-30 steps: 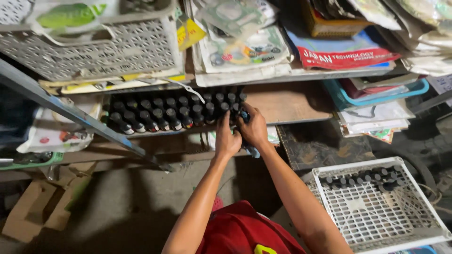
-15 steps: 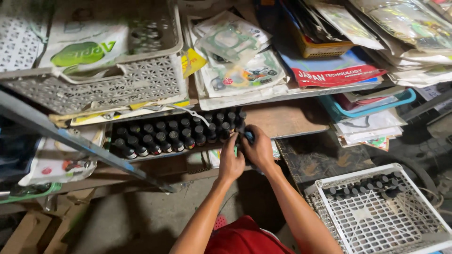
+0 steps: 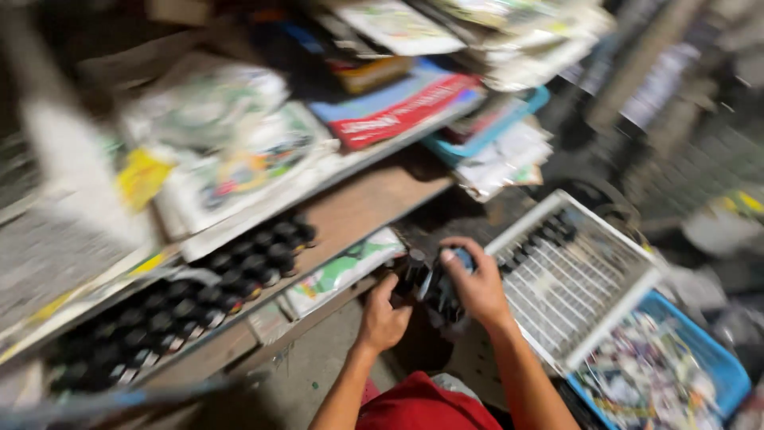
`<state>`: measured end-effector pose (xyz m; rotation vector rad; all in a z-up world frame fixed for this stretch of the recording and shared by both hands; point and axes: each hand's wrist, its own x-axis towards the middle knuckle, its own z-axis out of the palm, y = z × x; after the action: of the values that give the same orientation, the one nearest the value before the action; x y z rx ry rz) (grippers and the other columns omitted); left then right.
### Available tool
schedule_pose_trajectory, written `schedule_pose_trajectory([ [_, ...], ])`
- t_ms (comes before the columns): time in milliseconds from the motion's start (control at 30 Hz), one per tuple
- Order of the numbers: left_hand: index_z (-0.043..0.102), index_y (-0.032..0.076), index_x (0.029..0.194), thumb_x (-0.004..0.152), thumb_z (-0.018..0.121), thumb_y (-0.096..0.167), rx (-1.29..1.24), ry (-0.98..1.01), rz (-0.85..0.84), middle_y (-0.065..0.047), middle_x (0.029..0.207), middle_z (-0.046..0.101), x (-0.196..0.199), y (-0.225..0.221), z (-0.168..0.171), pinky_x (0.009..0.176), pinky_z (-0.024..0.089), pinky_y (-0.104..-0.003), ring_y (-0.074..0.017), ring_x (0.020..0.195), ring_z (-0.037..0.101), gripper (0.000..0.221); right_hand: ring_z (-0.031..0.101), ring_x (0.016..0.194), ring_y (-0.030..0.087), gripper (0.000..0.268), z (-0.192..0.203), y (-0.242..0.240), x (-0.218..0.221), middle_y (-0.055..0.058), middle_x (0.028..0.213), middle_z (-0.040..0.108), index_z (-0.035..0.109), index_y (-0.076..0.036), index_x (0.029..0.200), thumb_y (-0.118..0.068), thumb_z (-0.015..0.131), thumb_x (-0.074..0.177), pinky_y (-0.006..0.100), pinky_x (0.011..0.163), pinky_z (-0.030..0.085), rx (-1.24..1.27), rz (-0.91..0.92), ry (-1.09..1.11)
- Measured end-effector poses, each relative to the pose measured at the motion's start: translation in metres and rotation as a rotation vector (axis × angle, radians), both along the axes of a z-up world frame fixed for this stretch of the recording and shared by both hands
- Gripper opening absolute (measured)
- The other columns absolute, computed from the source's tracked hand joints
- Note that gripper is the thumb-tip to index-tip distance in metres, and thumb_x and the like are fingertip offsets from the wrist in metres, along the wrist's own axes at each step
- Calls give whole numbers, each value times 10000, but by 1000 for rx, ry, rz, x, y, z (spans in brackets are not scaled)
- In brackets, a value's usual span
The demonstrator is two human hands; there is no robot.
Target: Cleaning and inspecting small motorcycle engine components with a cloth before placing them on a shelf.
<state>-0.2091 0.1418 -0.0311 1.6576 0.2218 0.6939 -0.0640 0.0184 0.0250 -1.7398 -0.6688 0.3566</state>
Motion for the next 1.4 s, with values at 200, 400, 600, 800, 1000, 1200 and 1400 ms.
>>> schedule_pose_trajectory([
  [200,587,-5,1253,844,646,189,186,141,-51,-197,1199,673,39,-42,-19,923,525,-372,-336,1005,660,457,494,941,236,654,14,-77,43,158,1139,578,525,-41,1367,-71,491,715,322,847,372,463,-239,616],
  [400,578,18,1283,780,652,48,221,114,-173,-163,1122,744,88,-90,57,846,580,-386,-320,935,735,509,636,973,192,448,34,-132,62,108,1153,705,615,-54,1333,-86,627,886,308,901,512,288,-121,195],
  [600,623,9,1230,712,583,-43,263,-27,-217,-150,1175,686,126,-134,101,932,538,-386,-325,1013,685,522,584,834,149,301,15,-171,86,70,989,682,661,-28,1145,-64,629,848,268,793,486,363,-139,68],
  [800,658,28,1177,706,643,-65,242,-7,-234,-122,1141,685,148,-165,94,895,565,-378,-284,985,693,480,523,868,197,239,18,-199,102,86,1024,599,649,-47,1040,-83,630,805,309,778,436,445,-225,381],
  [1000,670,26,1179,753,715,-16,199,8,-236,-113,1116,693,162,-179,80,870,560,-379,-256,959,686,430,511,703,139,201,19,-213,121,49,840,592,637,-55,1061,-59,620,861,263,639,414,428,-191,374],
  [1200,691,0,1171,724,719,-16,179,-40,-258,-125,1113,706,166,-165,85,876,566,-354,-256,967,687,447,569,723,171,282,30,-207,119,80,857,617,640,-25,1080,-117,751,838,297,665,481,415,-133,389],
  [1400,697,17,1163,727,700,-16,104,-89,-414,-103,1083,681,161,-135,97,856,537,-351,-244,935,651,437,524,691,131,195,32,-185,114,39,823,607,653,-43,1026,-74,732,851,263,624,416,401,-198,217],
])
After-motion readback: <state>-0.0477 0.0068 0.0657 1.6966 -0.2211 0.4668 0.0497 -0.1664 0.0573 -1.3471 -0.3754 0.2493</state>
